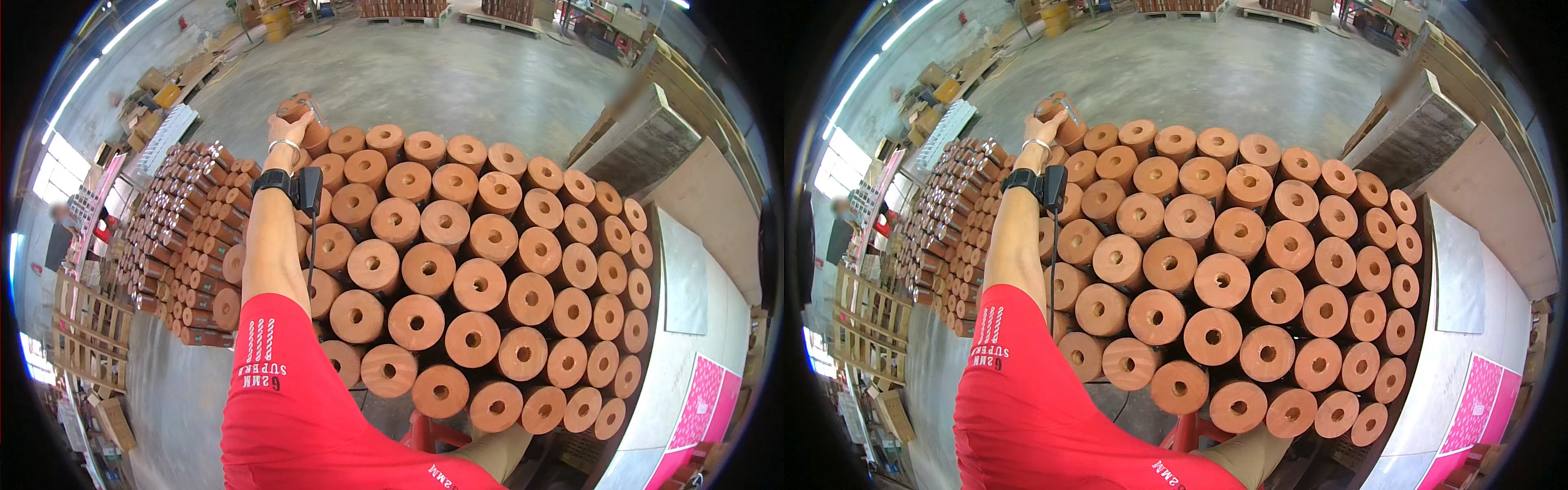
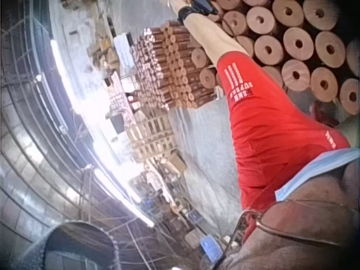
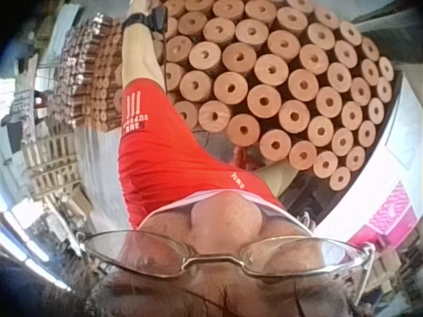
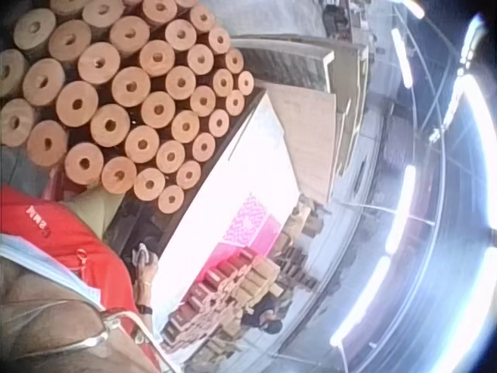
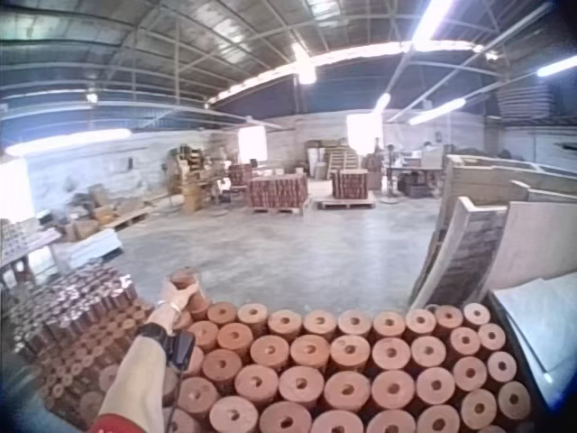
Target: The recorder wipes down cylindrical wood furniture components with a cleaning cloth and liquid from a squeeze bottle.
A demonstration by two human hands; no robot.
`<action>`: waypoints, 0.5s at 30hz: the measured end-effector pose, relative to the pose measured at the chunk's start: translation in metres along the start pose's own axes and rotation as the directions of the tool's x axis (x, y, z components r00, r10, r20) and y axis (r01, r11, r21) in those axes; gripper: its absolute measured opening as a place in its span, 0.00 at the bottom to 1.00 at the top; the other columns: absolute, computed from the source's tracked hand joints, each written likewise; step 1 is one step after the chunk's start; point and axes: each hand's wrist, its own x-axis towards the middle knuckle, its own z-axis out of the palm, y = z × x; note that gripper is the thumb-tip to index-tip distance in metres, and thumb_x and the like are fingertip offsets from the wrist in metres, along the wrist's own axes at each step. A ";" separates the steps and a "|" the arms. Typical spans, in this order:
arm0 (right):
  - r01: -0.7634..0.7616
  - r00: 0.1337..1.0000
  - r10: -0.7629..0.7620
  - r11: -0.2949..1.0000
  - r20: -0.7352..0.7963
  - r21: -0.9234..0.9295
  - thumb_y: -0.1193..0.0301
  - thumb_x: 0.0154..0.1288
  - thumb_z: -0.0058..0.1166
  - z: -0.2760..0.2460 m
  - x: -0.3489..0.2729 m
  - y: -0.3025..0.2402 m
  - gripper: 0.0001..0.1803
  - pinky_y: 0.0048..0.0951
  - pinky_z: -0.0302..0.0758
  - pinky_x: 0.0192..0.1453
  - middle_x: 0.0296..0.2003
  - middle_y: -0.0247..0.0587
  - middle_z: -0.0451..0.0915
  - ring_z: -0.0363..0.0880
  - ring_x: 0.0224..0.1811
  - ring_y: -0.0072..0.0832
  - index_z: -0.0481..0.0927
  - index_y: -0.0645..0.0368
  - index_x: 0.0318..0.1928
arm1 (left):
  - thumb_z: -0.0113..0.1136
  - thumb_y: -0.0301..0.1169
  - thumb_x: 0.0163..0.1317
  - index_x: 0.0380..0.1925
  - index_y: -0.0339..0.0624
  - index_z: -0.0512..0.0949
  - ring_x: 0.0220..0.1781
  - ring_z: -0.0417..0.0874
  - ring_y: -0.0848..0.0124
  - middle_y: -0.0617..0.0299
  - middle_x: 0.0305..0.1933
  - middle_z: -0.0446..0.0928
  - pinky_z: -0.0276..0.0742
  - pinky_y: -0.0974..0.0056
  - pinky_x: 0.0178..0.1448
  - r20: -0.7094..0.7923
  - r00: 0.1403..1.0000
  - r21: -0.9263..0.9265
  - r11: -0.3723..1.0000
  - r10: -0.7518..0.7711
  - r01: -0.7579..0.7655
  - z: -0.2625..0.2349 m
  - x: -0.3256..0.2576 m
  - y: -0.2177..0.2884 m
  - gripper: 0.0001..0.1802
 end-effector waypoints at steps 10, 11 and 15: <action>-0.064 0.990 0.036 0.977 0.139 0.205 0.65 0.62 0.56 -0.005 -0.013 -0.002 0.19 0.35 0.79 0.44 0.44 0.51 0.78 0.78 0.43 0.34 0.72 0.64 0.50 | 0.70 0.51 0.45 0.64 0.23 0.50 0.66 0.64 0.48 0.34 0.65 0.59 0.60 0.56 0.69 0.018 0.997 -0.203 0.976 -0.080 0.082 -0.063 -0.018 0.000 0.57; -0.076 0.989 0.039 0.964 0.145 0.256 0.66 0.63 0.56 -0.004 -0.018 0.000 0.20 0.34 0.80 0.44 0.45 0.51 0.77 0.77 0.44 0.33 0.70 0.64 0.51 | 0.69 0.52 0.45 0.63 0.22 0.52 0.66 0.65 0.48 0.33 0.64 0.60 0.60 0.56 0.68 -0.016 0.998 -0.173 0.983 -0.061 0.057 -0.066 -0.022 0.007 0.57; 0.218 0.968 -0.212 0.976 -0.134 0.028 0.73 0.60 0.49 -0.004 -0.036 -0.029 0.10 0.32 0.72 0.41 0.31 0.47 0.77 0.75 0.35 0.32 0.77 0.67 0.39 | 0.62 0.57 0.49 0.57 0.24 0.66 0.63 0.68 0.49 0.38 0.59 0.68 0.64 0.57 0.65 -0.022 0.996 0.110 0.990 0.090 -0.088 -0.061 0.016 -0.002 0.47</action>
